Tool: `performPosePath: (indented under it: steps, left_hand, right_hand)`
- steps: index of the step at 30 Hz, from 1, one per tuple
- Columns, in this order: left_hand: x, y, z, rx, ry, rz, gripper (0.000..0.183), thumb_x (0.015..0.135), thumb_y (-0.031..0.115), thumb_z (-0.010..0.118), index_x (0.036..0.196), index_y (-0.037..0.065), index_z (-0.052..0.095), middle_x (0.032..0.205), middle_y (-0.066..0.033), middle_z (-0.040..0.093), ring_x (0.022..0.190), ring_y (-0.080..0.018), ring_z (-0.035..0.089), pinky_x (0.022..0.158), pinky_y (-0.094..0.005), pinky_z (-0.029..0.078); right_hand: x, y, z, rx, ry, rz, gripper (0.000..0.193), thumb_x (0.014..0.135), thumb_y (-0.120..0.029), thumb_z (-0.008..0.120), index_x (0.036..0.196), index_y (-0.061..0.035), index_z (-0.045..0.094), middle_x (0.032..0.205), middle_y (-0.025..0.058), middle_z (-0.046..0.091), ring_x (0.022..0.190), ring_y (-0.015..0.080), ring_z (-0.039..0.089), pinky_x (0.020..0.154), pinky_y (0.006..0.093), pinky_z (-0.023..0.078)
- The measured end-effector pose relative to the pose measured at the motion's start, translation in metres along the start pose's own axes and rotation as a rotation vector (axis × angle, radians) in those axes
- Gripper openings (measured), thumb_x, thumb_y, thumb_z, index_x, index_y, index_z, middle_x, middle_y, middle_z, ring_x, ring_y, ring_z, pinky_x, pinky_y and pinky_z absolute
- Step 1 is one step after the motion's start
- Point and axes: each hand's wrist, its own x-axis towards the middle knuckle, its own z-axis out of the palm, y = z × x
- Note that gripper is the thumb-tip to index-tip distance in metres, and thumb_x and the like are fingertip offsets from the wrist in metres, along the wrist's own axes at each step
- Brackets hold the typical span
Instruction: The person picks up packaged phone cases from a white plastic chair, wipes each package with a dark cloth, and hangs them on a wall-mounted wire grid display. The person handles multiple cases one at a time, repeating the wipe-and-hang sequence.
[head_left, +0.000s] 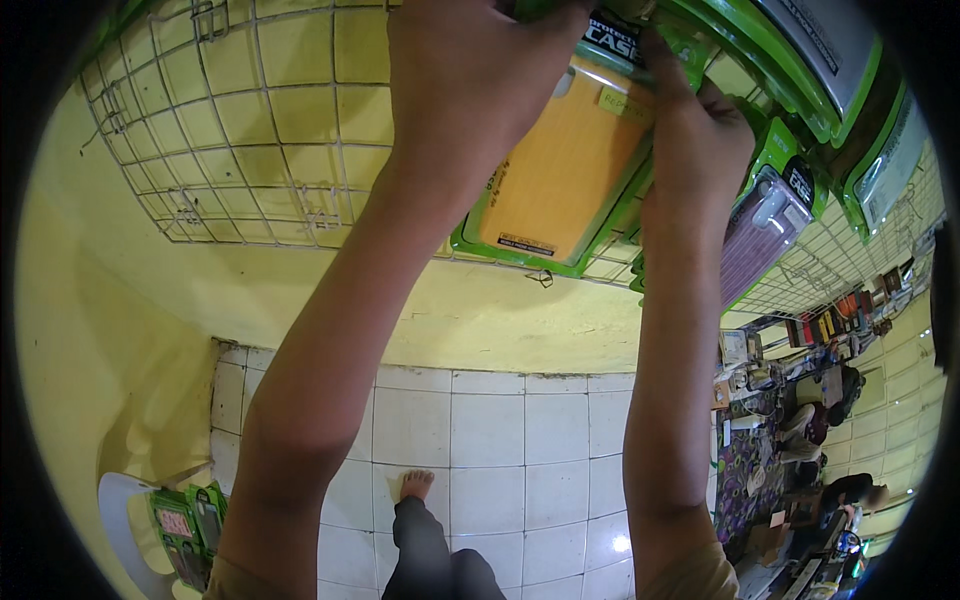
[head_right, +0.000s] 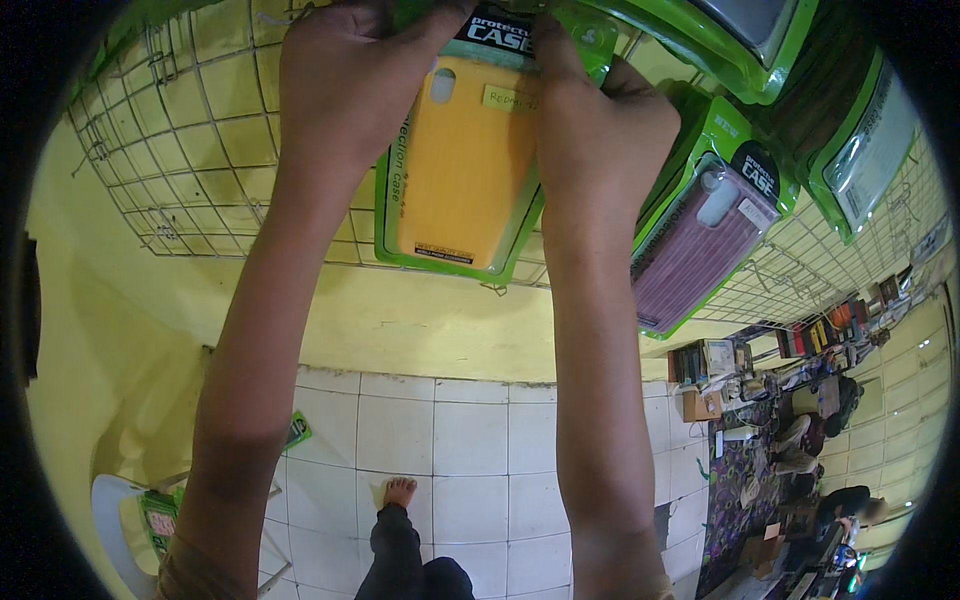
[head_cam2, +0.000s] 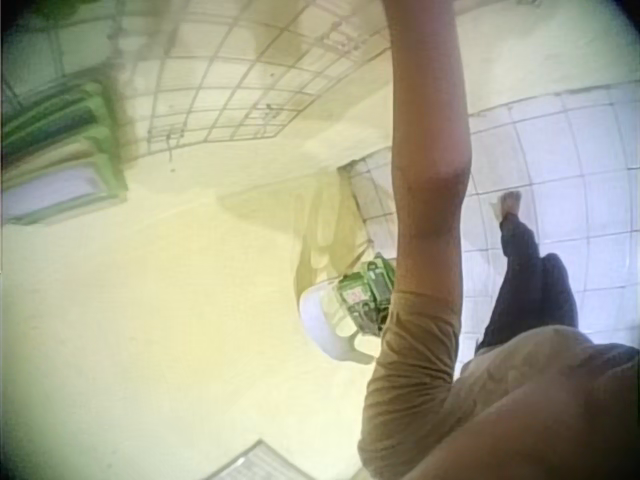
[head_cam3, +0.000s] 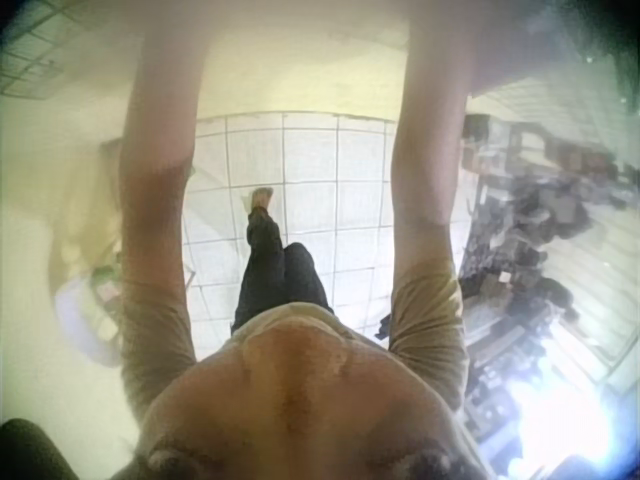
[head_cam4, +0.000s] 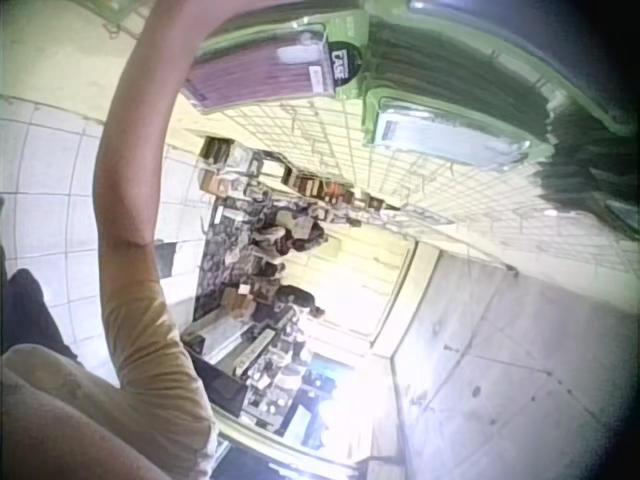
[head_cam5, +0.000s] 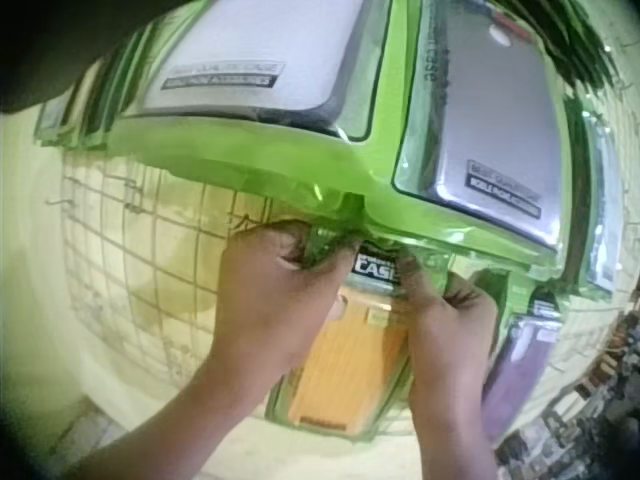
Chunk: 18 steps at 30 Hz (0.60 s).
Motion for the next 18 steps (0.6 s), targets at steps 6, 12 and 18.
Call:
performPosePath:
  steps: [6,12,18]
  left_hand:
    - [-0.008,0.000,-0.008,0.122,-0.063,0.009,0.013,0.091,0.008,0.070,0.089,-0.004,0.069,0.073,-0.0068,0.068,0.058,-0.0107,0.060,0.051,-0.0255,0.048]
    - [-0.032,-0.014,-0.014,0.201,-0.045,-0.053,0.025,0.093,0.023,0.074,0.097,-0.001,0.070,0.072,0.0002,0.065,0.062,-0.0040,0.054,0.057,-0.0222,0.044]
    - [-0.075,-0.028,-0.034,0.124,0.001,-0.134,0.019,0.091,0.015,0.075,0.095,-0.003,0.069,0.071,-0.0020,0.068,0.061,-0.0032,0.058,0.053,-0.0226,0.046]
  right_hand:
    - [-0.016,-0.003,-0.003,-0.136,0.016,0.025,0.028,0.089,-0.022,0.077,0.099,0.0029,0.073,0.086,0.0046,0.071,0.075,0.0083,0.059,0.070,0.0255,0.046]
    - [-0.044,0.002,-0.014,-0.002,-0.055,0.045,0.024,0.093,-0.018,0.071,0.100,0.0051,0.072,0.083,0.0048,0.072,0.071,0.0057,0.058,0.064,0.0232,0.045]
    - [-0.083,0.008,-0.024,0.045,-0.121,0.166,0.018,0.095,-0.012,0.070,0.099,0.0055,0.070,0.084,0.0041,0.071,0.072,0.0049,0.057,0.064,0.0217,0.044]
